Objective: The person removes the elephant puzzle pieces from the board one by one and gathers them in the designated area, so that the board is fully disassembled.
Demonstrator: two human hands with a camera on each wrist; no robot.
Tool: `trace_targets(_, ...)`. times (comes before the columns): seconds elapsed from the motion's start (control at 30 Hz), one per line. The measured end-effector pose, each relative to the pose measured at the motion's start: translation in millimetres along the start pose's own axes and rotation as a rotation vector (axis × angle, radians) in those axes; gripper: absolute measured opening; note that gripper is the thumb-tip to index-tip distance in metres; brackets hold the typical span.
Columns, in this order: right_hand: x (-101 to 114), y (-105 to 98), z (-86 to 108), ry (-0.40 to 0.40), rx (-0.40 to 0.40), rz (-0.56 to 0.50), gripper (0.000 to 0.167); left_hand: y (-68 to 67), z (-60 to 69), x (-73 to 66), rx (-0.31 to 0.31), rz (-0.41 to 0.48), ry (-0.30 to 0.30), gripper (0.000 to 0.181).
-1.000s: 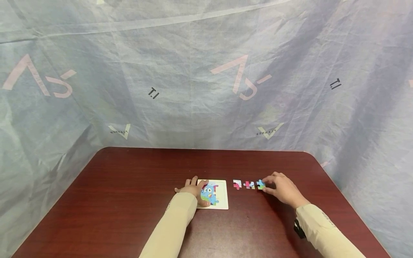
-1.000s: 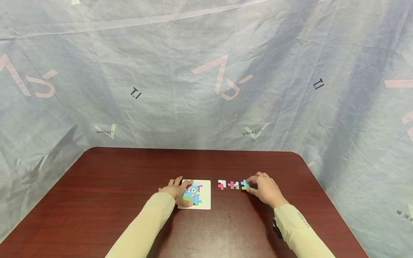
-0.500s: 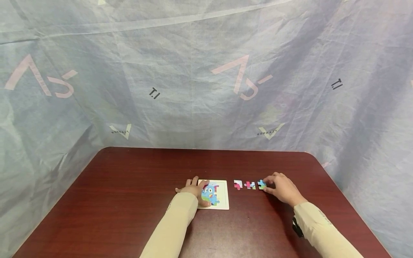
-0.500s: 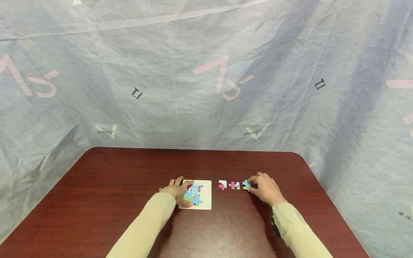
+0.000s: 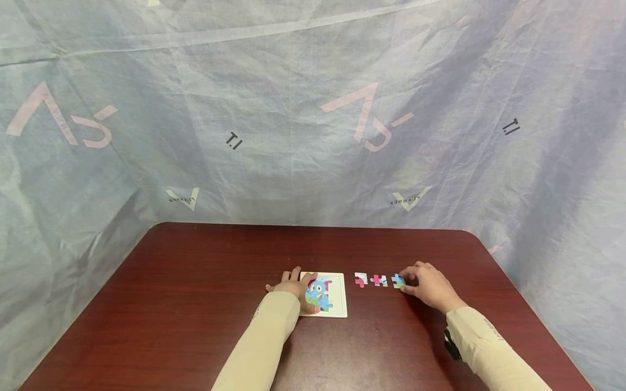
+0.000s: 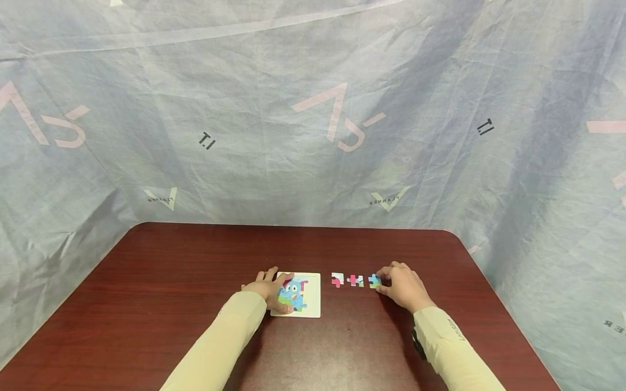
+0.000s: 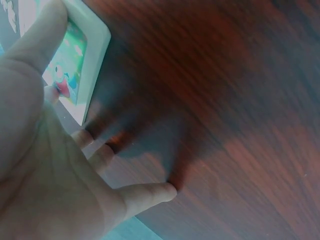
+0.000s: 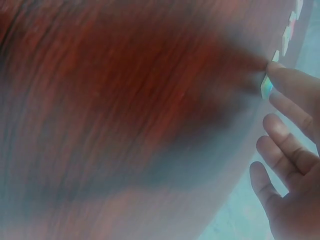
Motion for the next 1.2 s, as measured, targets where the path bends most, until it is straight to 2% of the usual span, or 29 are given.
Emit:
trace_targets(0.57, 14.6, -5.3, 8.1, -0.040, -0.066, -0.039, 0.026, -1.1, 0.0, 0.2, -0.002, 0.009, 0.000, 0.077)
trace_targets(1.2, 39.3, 4.6, 1.5, -0.027, -0.065, -0.275, 0.023, -1.2, 2.2, -0.2, 0.010, 0.014, 0.001, 0.077)
Point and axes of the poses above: each hand's wrist, its own z-axis away from the middle knuckle, its own y-axis out of the palm, x = y × z, the point moved 5 cm from there along -z, towards the middle knuckle, and after that the axes turned 11 degrees about x, right-handed, at the moved point
